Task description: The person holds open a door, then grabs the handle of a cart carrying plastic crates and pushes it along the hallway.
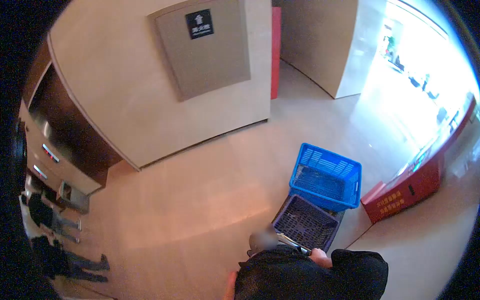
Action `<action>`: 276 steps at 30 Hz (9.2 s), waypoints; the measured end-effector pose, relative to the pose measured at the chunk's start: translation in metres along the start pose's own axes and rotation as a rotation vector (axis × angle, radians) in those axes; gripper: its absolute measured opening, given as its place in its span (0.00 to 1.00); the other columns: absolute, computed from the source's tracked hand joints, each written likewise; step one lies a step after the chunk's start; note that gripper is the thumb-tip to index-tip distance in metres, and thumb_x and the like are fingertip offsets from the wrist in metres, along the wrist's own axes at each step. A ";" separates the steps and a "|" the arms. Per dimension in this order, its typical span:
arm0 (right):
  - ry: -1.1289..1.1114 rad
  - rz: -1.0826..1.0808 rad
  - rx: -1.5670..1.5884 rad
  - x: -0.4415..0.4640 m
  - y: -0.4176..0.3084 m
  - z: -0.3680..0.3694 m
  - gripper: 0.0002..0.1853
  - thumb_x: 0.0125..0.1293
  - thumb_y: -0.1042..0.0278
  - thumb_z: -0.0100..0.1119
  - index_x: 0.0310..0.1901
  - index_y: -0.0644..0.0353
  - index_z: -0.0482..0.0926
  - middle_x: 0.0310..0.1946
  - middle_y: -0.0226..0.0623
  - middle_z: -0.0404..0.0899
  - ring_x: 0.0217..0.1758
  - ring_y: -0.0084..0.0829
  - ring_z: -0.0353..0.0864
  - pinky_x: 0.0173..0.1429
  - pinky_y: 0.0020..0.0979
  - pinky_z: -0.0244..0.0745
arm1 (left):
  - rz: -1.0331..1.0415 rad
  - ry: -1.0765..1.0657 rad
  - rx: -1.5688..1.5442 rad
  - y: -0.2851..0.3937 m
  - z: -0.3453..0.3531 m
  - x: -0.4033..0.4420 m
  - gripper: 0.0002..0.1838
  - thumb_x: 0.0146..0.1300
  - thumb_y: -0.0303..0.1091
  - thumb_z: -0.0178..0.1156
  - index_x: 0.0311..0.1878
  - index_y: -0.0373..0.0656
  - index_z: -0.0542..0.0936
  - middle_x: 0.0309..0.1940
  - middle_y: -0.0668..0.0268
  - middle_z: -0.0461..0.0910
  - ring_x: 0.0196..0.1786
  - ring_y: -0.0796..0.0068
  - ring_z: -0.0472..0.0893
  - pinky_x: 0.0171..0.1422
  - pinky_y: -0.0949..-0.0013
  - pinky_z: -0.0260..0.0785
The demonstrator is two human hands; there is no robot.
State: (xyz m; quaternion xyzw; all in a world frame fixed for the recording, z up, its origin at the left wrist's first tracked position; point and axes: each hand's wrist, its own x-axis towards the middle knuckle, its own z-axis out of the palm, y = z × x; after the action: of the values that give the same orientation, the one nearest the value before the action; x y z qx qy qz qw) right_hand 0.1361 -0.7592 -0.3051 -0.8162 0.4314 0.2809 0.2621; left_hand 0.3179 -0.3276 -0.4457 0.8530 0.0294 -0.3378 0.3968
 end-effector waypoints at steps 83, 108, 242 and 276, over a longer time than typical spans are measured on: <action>-0.133 -0.141 0.003 -0.008 -0.030 -0.038 0.15 0.56 0.60 0.55 0.37 0.63 0.81 0.37 0.53 0.81 0.42 0.50 0.81 0.47 0.45 0.76 | 0.492 -0.010 0.557 0.006 0.005 0.017 0.10 0.55 0.32 0.54 0.37 0.45 0.82 0.35 0.54 0.80 0.37 0.52 0.78 0.39 0.55 0.71; -0.175 -0.160 0.140 -0.001 -0.031 -0.027 0.22 0.48 0.53 0.59 0.39 0.61 0.81 0.38 0.50 0.82 0.45 0.49 0.81 0.47 0.43 0.75 | 0.002 -0.074 0.098 0.012 0.023 0.002 0.11 0.54 0.34 0.54 0.36 0.41 0.82 0.29 0.58 0.78 0.31 0.60 0.76 0.35 0.60 0.68; 0.155 -0.262 0.417 0.175 -0.255 -0.028 0.07 0.43 0.72 0.60 0.18 0.67 0.75 0.12 0.41 0.74 0.13 0.34 0.74 0.18 0.35 0.69 | -0.529 0.186 -0.368 -0.029 0.005 -0.008 0.17 0.51 0.47 0.56 0.32 0.42 0.81 0.23 0.59 0.80 0.32 0.63 0.80 0.39 0.61 0.70; 0.020 -0.221 0.430 0.149 -0.248 -0.038 0.07 0.43 0.71 0.59 0.19 0.67 0.74 0.11 0.40 0.73 0.12 0.33 0.74 0.17 0.34 0.68 | -0.535 0.220 -0.331 -0.009 0.032 -0.029 0.21 0.51 0.46 0.55 0.42 0.40 0.82 0.40 0.52 0.82 0.46 0.52 0.80 0.50 0.56 0.70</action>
State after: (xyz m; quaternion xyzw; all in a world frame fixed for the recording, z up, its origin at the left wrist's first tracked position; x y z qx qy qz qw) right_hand 0.4261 -0.7458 -0.3339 -0.7868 0.3918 0.1441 0.4546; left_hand 0.2748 -0.3374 -0.4490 0.7703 0.3495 -0.3265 0.4219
